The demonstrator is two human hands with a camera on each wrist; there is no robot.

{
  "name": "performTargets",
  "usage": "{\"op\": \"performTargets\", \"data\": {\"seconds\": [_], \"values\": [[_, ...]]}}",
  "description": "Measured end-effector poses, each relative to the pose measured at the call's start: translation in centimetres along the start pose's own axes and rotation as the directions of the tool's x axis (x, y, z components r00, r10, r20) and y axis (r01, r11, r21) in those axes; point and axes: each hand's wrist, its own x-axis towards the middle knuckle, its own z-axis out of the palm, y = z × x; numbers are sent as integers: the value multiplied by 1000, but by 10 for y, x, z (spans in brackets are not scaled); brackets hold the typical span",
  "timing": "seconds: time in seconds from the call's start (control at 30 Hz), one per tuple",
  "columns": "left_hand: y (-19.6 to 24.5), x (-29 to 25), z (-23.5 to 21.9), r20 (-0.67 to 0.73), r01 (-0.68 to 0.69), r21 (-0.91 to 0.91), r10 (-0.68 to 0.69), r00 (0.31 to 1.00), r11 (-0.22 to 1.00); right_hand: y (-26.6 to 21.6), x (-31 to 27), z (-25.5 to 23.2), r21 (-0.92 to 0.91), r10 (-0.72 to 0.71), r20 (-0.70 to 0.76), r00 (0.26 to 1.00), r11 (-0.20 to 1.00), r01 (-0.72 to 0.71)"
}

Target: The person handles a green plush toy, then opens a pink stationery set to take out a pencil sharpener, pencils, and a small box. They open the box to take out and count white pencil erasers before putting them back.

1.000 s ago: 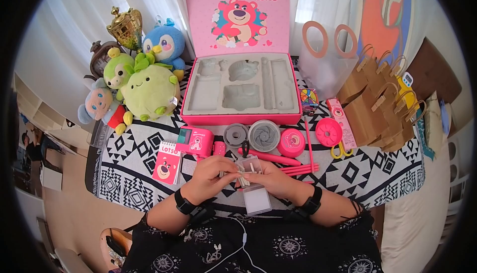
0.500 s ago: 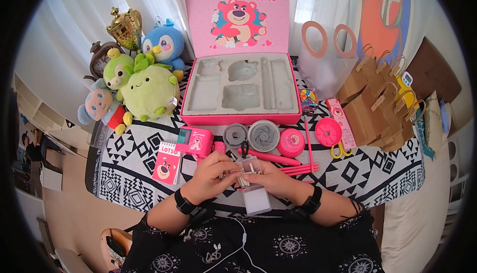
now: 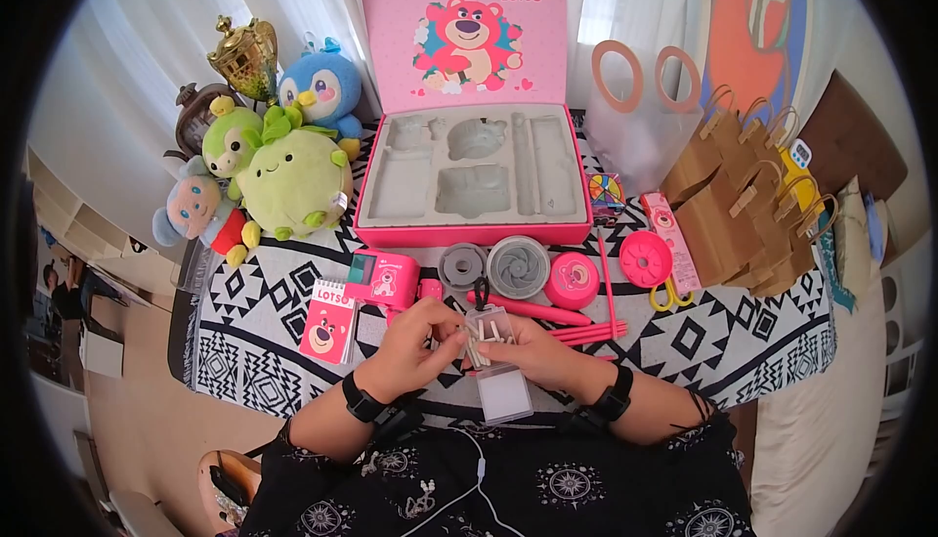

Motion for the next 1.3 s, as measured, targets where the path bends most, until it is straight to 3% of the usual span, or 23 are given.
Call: {"op": "performTargets", "data": {"seconds": [0.13,0.2,0.3,0.43,0.5,0.6,1.3], "values": [[-3,1,-1,-33,-12,-12,12,999,1000,-2,0,1,37,47,-18,999,998,-46],[-1,2,-2,-14,101,71,-100,995,992,-1,0,-1,39,44,-14,999,998,-43],[-2,3,0,-32,167,72,-165,986,983,0,0,-1,37,45,-13,999,998,-44],[-7,5,2,23,131,199,-138,990,971,-1,-1,0,49,43,-19,999,998,-42],[-9,5,3,130,63,325,-111,985,944,0,0,-1,46,40,-13,999,998,-39],[-8,4,3,192,36,365,-113,975,930,-1,0,-1,35,38,-8,999,999,-38],[-11,2,5,227,25,334,-106,968,942,3,1,-3,24,32,-4,999,999,-32]]}}
